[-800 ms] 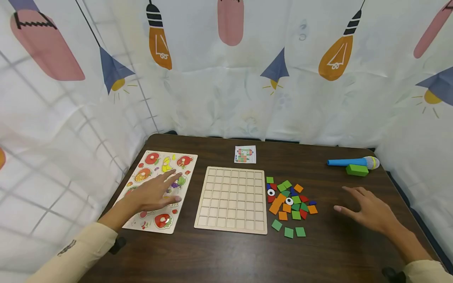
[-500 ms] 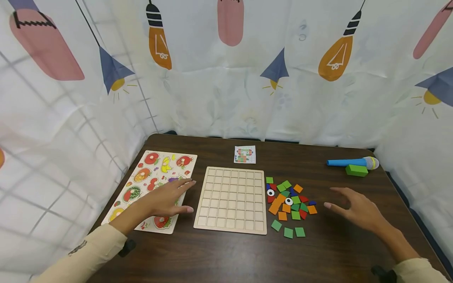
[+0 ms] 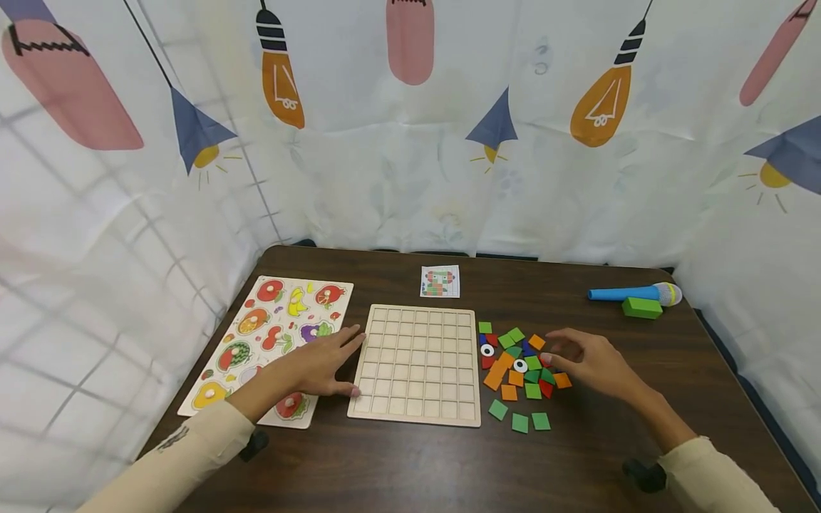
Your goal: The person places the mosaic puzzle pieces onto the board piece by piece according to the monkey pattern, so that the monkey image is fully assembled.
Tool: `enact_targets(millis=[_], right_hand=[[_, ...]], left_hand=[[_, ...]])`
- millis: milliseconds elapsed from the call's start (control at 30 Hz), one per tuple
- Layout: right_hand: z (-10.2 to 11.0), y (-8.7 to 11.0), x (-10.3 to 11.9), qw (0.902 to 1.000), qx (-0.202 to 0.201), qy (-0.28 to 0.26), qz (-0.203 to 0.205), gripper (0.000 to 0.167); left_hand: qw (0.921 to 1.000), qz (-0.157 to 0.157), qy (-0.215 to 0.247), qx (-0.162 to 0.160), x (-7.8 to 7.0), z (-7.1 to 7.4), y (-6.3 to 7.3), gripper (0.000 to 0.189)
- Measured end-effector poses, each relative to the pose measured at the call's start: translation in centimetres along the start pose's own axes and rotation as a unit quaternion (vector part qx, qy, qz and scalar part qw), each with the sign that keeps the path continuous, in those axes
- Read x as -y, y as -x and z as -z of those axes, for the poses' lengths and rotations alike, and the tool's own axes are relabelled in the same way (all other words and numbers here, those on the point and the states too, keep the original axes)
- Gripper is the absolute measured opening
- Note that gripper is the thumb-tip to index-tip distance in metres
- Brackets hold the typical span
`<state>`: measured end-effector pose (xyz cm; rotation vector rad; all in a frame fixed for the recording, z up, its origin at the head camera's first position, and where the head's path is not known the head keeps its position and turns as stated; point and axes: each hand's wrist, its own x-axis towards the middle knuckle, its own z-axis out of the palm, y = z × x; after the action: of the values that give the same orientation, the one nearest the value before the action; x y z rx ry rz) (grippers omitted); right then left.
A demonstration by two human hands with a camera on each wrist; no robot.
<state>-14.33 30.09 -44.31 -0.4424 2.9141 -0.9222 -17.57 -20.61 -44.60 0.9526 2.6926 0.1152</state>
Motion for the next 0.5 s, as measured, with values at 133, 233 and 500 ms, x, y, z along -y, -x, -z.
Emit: enact_targets(millis=[133, 233, 500], right_hand=[[-1.1, -1.4, 0.7, 0.9998, 0.014, -0.011, 0.008, 0.049], [-2.0, -2.5, 1.3, 0.9997, 0.021, -0.004, 0.014, 0.049], [-3.9, -4.9, 2.9, 0.9991, 0.032, -0.015, 0.025, 0.043]], left_hand=[[0.9995, 0.012, 0.019, 0.023, 0.0, -0.3, -0.4, 0.106], [0.9984, 0.022, 0.034, 0.040, -0.1, -0.3, -0.6, 0.108], [0.9947, 0.041, 0.061, 0.073, -0.1, -0.1, -0.9, 0.111]])
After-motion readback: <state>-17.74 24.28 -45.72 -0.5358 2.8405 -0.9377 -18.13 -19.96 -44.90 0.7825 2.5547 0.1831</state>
